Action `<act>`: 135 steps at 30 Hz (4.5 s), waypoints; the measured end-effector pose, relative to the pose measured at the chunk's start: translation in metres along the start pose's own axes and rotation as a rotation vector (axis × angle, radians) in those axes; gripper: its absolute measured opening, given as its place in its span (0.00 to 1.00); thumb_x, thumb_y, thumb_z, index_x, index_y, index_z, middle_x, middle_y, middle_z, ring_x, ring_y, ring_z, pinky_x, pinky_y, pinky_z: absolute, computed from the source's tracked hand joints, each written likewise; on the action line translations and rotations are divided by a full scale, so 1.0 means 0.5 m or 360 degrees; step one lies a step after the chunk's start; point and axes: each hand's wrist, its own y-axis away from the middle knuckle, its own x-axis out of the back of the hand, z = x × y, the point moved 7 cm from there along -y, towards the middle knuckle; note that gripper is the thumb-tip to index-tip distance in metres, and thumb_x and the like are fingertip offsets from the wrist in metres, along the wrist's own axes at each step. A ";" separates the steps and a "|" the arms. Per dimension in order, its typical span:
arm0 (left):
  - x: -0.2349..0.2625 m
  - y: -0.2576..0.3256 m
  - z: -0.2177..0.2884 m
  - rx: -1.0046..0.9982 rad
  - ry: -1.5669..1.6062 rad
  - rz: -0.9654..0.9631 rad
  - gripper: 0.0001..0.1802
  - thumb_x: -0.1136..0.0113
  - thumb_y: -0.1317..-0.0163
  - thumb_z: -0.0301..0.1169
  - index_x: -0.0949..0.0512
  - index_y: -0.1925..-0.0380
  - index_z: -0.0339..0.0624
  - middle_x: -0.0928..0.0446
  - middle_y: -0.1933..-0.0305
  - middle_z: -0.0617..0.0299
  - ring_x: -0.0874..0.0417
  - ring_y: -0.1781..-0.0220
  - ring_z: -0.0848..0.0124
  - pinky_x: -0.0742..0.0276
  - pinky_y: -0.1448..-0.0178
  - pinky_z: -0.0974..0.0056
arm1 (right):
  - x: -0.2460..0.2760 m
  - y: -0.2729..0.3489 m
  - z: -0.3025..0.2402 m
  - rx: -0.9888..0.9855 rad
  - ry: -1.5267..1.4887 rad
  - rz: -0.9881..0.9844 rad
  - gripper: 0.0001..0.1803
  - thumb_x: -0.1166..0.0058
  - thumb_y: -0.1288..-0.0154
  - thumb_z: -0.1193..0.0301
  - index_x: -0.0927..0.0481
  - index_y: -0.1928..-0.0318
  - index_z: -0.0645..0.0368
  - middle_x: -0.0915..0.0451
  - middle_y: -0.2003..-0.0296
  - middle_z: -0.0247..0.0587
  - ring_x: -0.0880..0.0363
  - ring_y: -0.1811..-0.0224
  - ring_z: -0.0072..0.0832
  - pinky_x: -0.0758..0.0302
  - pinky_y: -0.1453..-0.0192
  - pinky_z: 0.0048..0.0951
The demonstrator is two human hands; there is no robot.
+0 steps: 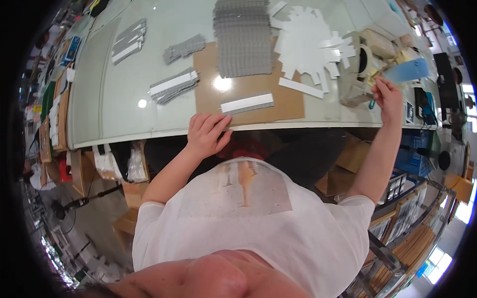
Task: The person is assembling small grey metal components onto a white adhesive strip on a factory workbench.
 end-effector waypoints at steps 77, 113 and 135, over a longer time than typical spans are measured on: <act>-0.001 0.001 -0.008 -0.0022 0.0071 -0.0018 0.23 0.30 0.45 0.37 0.17 0.49 0.44 0.20 0.44 0.65 0.22 0.44 0.63 0.24 0.46 0.56 | -0.672 0.466 0.128 0.0089 -0.0108 -0.1089 0.30 0.52 0.19 0.65 0.39 0.21 0.48 0.21 0.74 0.38 0.28 0.77 0.17 0.29 0.71 0.20; 0.122 0.124 -0.210 0.2119 0.1445 -0.0265 0.19 0.38 0.28 0.39 0.16 0.52 0.32 0.12 0.61 0.57 0.17 0.73 0.77 0.30 0.74 0.73 | -0.569 0.208 -0.045 0.1460 0.1072 -0.0105 0.07 0.40 0.37 0.75 0.17 0.58 0.59 0.17 0.67 0.44 0.18 0.60 0.45 0.25 0.55 0.46; 0.071 -0.002 -0.148 0.0957 0.0629 -0.0370 0.06 0.30 0.38 0.32 0.16 0.69 0.43 0.18 0.70 0.57 0.16 0.70 0.61 0.21 0.65 0.60 | -0.586 0.173 -0.044 0.1822 0.1357 0.0037 0.08 0.40 0.39 0.76 0.19 0.60 0.52 0.19 0.65 0.29 0.20 0.58 0.31 0.34 0.39 0.44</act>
